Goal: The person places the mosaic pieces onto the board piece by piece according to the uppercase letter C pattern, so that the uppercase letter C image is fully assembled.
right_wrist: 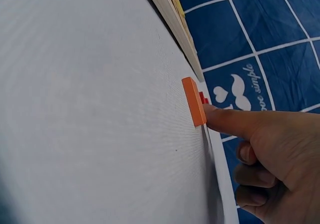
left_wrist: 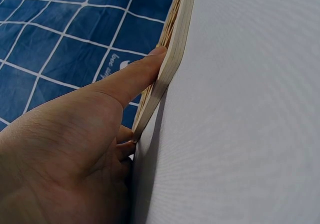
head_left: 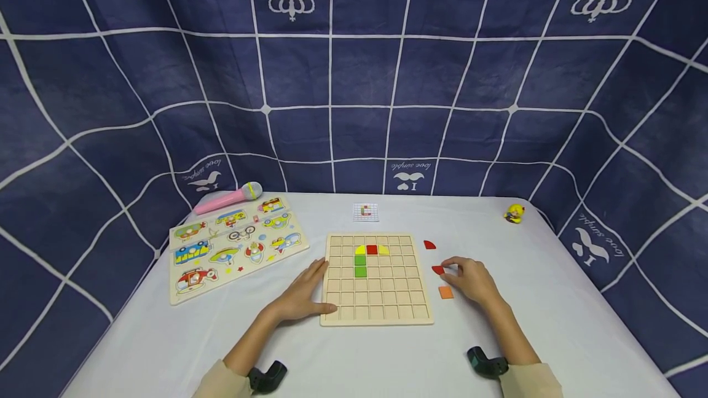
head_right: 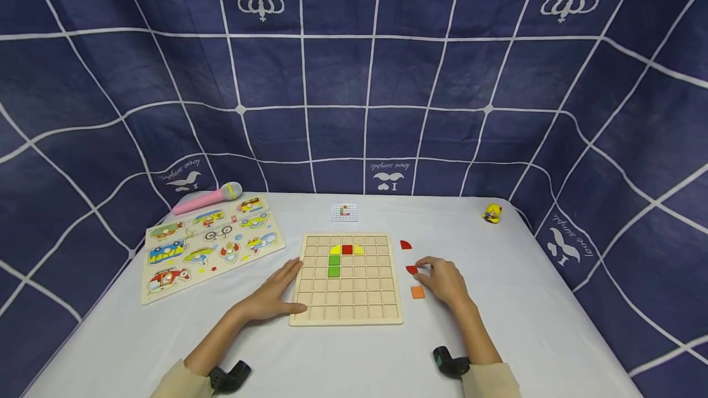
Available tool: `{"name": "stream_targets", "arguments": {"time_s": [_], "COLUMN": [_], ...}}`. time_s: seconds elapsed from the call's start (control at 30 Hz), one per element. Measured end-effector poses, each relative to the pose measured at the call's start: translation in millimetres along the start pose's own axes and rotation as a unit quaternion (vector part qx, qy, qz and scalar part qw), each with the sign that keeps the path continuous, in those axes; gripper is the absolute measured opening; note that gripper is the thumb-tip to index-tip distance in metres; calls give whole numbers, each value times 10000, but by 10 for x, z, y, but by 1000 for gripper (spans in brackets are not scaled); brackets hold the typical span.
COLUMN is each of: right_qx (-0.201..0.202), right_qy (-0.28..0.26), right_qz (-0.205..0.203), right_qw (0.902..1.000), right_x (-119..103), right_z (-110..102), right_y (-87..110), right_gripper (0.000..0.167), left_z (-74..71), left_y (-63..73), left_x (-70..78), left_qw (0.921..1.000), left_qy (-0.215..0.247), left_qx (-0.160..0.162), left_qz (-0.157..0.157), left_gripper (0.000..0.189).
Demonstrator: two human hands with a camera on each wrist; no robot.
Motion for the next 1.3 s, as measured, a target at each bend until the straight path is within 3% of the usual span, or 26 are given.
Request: {"name": "stream_targets", "arguments": {"time_s": [0.5, 0.73, 1.07, 1.3], "right_qx": [147, 194, -135, -316], "right_qy": [-56, -98, -180, -61], "right_qz": [-168, -742, -1556, -1822], "right_qw": [9997, 9970, 9876, 9827], "right_x": [-87, -466, -1054, -1267], "right_z": [37, 135, 491, 700], "right_y": [-13, -60, -63, -58], "right_gripper": [26, 28, 23, 23], "left_z": [7, -2, 2, 9], "left_y": [1, -3, -2, -3], "left_x": [-10, -6, -2, -11], "left_qw": [10000, 10000, 10000, 10000], "left_qy": [-18, -18, 29, -25], "left_qx": [-14, 16, 13, -5], "left_qz": [-8, -46, -56, -47], "left_gripper": [106, 106, 106, 105]}}
Point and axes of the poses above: each hand's wrist, its own y-axis away from the middle knuckle, its own z-axis out of the palm, x = y × z, the point moved 1 cm from there along -y, towards the middle knuckle, and after that the axes turned 2 degrees about -z, right-handed, at the moved point
